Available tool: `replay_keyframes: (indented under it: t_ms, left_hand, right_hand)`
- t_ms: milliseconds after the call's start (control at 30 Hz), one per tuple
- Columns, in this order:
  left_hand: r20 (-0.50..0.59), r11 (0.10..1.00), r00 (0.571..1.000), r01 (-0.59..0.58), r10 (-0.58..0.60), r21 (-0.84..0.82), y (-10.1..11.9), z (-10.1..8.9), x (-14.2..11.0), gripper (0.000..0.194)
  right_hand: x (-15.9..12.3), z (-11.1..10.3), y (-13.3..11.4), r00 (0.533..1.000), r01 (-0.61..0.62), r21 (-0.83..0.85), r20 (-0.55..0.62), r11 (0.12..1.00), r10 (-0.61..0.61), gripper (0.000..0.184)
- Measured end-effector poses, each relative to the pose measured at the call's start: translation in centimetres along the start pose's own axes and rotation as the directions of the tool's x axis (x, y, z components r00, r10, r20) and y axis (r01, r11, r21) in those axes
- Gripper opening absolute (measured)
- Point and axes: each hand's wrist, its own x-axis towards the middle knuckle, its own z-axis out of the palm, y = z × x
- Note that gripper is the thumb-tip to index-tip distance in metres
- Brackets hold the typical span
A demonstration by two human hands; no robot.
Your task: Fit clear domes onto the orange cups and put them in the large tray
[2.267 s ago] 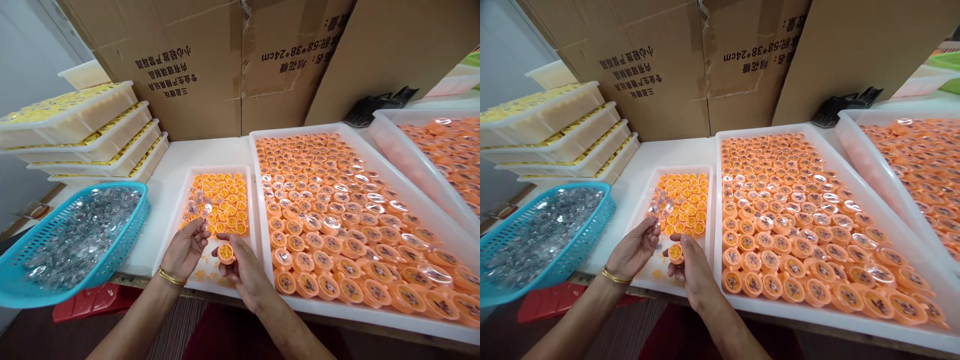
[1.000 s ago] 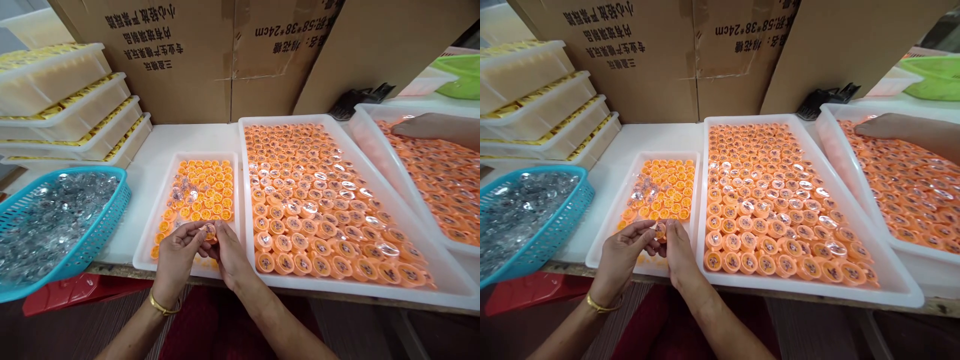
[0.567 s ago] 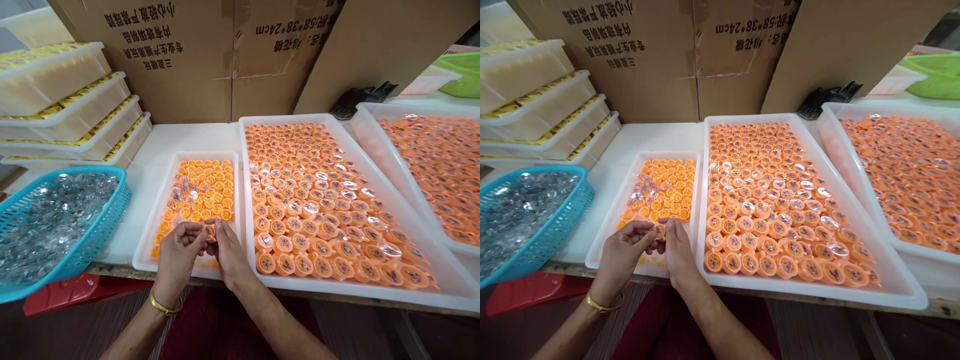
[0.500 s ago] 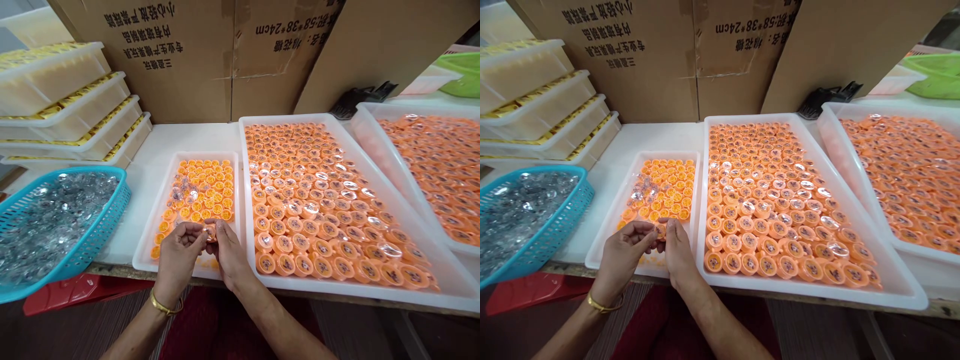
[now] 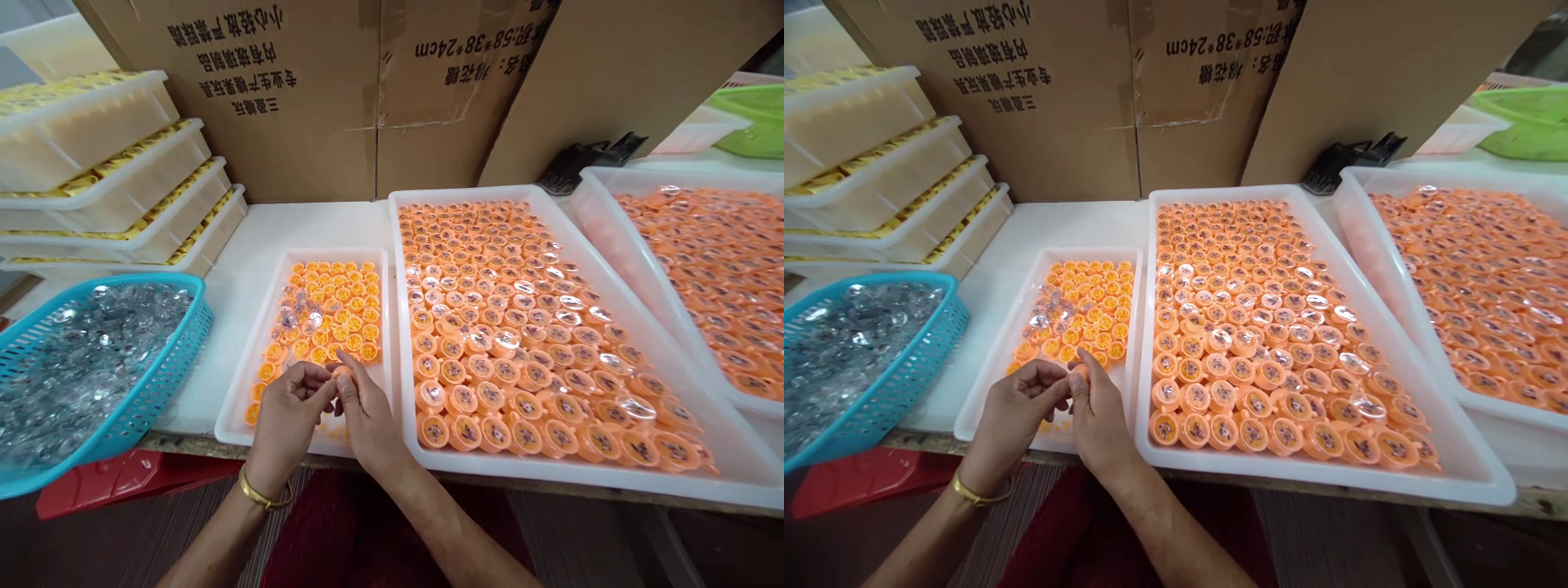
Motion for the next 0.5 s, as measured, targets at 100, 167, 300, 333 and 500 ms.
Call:
replay_keyframes:
  t_ms: [100, 167, 300, 333, 500]
  left_hand:
    - [0.051, 0.994, 0.999, -0.002, -0.003, 0.105, 0.1, -0.4, 0.0, 0.024]
    - [0.087, 0.988, 0.996, -0.024, 0.011, 0.155, -0.2, -0.6, 0.3, 0.025]
    - [0.052, 0.946, 0.986, -0.169, 0.161, 0.275, -1.4, -0.7, 0.7, 0.029]
    - [0.069, 0.939, 0.981, -0.192, 0.180, 0.286, -1.5, -0.6, 0.7, 0.029]
    - [0.179, 0.959, 0.975, -0.172, 0.133, 0.226, -1.5, -0.1, 0.1, 0.029]
  right_hand:
    - [-0.1, 0.0, -0.2, 1.000, 0.014, -0.013, 0.010, 1.000, -0.014, 0.041]
    - [-0.1, 0.0, -0.4, 1.000, 0.022, -0.014, 0.002, 1.000, -0.022, 0.040]
    - [0.0, -0.1, -0.5, 0.999, -0.015, 0.069, -0.031, 0.998, 0.017, 0.044]
    - [0.1, -0.1, -0.4, 0.999, -0.036, 0.105, -0.031, 0.994, 0.039, 0.046]
    - [0.2, 0.1, 0.1, 0.991, -0.117, 0.335, -0.025, 0.935, 0.133, 0.049]
